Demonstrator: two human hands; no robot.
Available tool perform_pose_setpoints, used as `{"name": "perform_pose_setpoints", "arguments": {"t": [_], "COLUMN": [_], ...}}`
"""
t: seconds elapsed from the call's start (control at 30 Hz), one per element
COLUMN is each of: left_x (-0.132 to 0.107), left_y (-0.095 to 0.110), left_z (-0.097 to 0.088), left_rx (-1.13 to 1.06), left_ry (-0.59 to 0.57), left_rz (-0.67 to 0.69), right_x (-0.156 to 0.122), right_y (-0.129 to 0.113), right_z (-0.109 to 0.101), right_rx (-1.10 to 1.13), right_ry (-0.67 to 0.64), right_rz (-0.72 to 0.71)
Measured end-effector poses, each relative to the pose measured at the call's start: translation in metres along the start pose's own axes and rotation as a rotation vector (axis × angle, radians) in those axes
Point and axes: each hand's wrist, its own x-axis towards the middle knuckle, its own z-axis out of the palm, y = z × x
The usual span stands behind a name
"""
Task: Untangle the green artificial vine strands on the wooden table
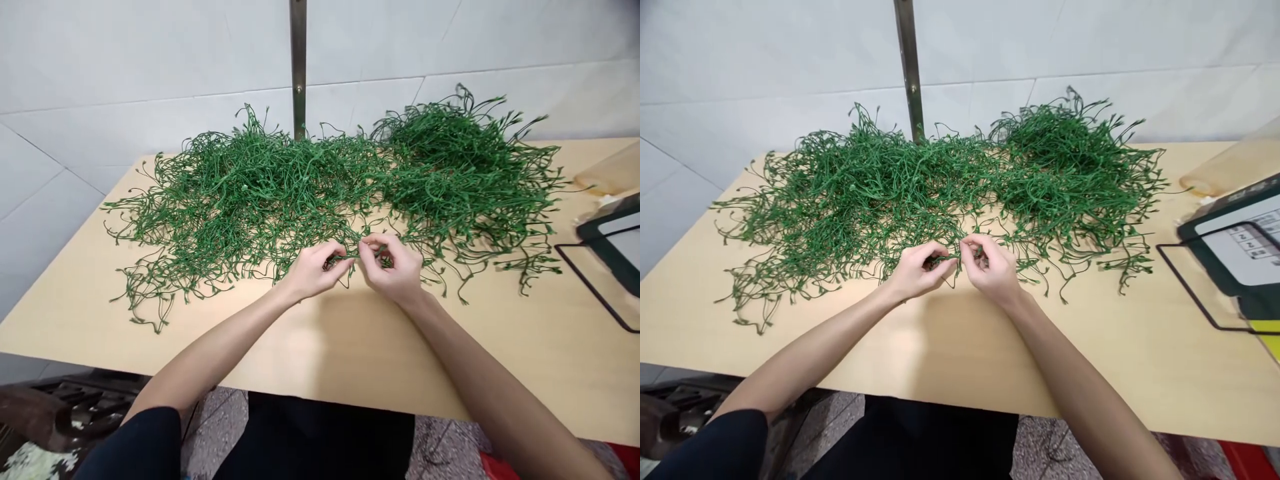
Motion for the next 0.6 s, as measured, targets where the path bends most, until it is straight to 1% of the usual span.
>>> {"name": "perform_pose_setpoints", "arguments": {"t": [0.2,0.33,0.43,0.53,0.6], "left_x": [0.003,0.003,0.004,0.005,0.006], "left_y": [0.009,0.013,0.013,0.012,0.012], "left_z": [0.001,0.004,0.005,0.005,0.004], "left_rx": [-0.099,-0.145,-0.181,-0.251,-0.266], "left_ry": [0.016,-0.027,-0.034,-0.007,-0.011], "left_rz": [-0.101,-0.133,-0.168,-0.181,-0.184], "right_x": [0.003,0.009,0.013,0.013,0.012], "right_y": [0.005,0.008,0.010,0.012,0.013], "right_z": [-0.003,-0.009,-0.012,-0.013,-0.013], "right_rx": [-0.103,-0.144,-0.163,-0.179,-0.185], "right_ry": [-0.002,-0.075,-0.107,-0.099,-0.092], "right_rz": [-0.272,-0.407,-0.446,-0.435,-0.422]}}
